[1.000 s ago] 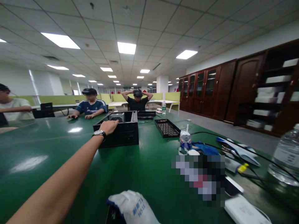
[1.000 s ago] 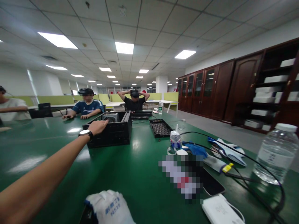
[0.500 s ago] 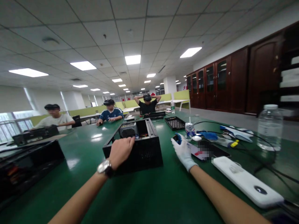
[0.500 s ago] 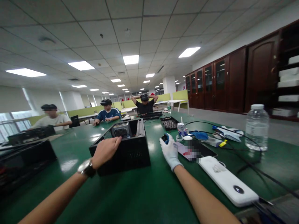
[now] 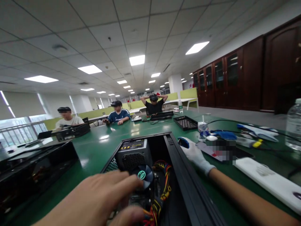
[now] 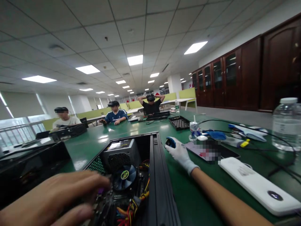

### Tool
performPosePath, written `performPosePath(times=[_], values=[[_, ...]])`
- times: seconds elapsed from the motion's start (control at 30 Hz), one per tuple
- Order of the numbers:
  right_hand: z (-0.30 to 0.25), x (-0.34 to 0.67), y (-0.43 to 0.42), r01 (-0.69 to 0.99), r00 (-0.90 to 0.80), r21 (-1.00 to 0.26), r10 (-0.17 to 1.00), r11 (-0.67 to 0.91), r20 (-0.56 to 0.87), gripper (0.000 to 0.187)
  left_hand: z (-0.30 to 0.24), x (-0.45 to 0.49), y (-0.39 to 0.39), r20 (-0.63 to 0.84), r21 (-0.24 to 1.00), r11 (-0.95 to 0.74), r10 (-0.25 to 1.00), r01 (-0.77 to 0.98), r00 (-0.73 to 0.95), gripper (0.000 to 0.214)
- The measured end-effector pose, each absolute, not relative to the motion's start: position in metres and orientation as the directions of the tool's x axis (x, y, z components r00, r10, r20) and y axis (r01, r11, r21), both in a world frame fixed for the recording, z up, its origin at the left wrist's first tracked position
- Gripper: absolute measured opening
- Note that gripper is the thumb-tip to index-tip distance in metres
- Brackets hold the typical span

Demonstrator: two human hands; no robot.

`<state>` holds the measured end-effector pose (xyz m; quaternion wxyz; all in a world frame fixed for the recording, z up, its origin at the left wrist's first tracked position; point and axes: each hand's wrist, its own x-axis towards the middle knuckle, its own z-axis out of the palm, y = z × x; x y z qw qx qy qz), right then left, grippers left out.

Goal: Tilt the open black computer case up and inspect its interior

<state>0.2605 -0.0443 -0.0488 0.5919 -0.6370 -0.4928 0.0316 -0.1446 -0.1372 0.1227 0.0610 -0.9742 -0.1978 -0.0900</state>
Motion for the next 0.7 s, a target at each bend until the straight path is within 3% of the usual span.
performPosePath(times=[0.07, 0.2, 0.27, 0.37, 0.53, 0.63, 0.7], values=[[-0.049, 0.254, -0.048, 0.592, 0.493, -0.78, 0.674, 0.204, 0.55, 0.044, 0.144, -0.12, -0.112, 0.159, -0.168, -0.947, 0.248, 0.274, 0.956, 0.05], [-0.045, 0.249, -0.055, 0.586, 0.486, -0.782, 0.679, 0.214, 0.55, 0.043, 0.137, -0.083, -0.052, -0.16, -0.336, -0.941, 0.01, -0.045, 0.987, 0.1], [-0.041, 0.252, -0.057, 0.576, 0.498, -0.792, 0.682, 0.201, 0.535, 0.045, 0.119, -0.074, -0.034, -0.254, -0.33, -0.937, -0.027, -0.113, 0.967, 0.102], [-0.034, 0.26, -0.057, 0.551, 0.524, -0.816, 0.69, 0.172, 0.499, 0.05, 0.096, -0.065, -0.029, -0.318, -0.333, -0.935, -0.01, -0.122, 0.948, 0.086], [0.003, 0.276, -0.067, 0.464, 0.442, -0.859, 0.784, 0.216, 0.436, 0.052, 0.104, -0.064, -0.055, -0.267, -0.368, -0.93, 0.092, -0.013, 0.959, 0.069], [0.053, 0.27, -0.091, 0.532, 0.291, -0.807, 0.841, 0.255, 0.457, 0.048, 0.131, -0.088, -0.074, -0.142, -0.34, -0.938, 0.119, 0.064, 0.983, 0.085], [0.092, 0.251, -0.109, 0.681, 0.145, -0.677, 0.854, 0.28, 0.499, 0.045, 0.149, -0.115, -0.083, -0.061, -0.303, -0.944, 0.152, 0.127, 0.986, 0.1]])
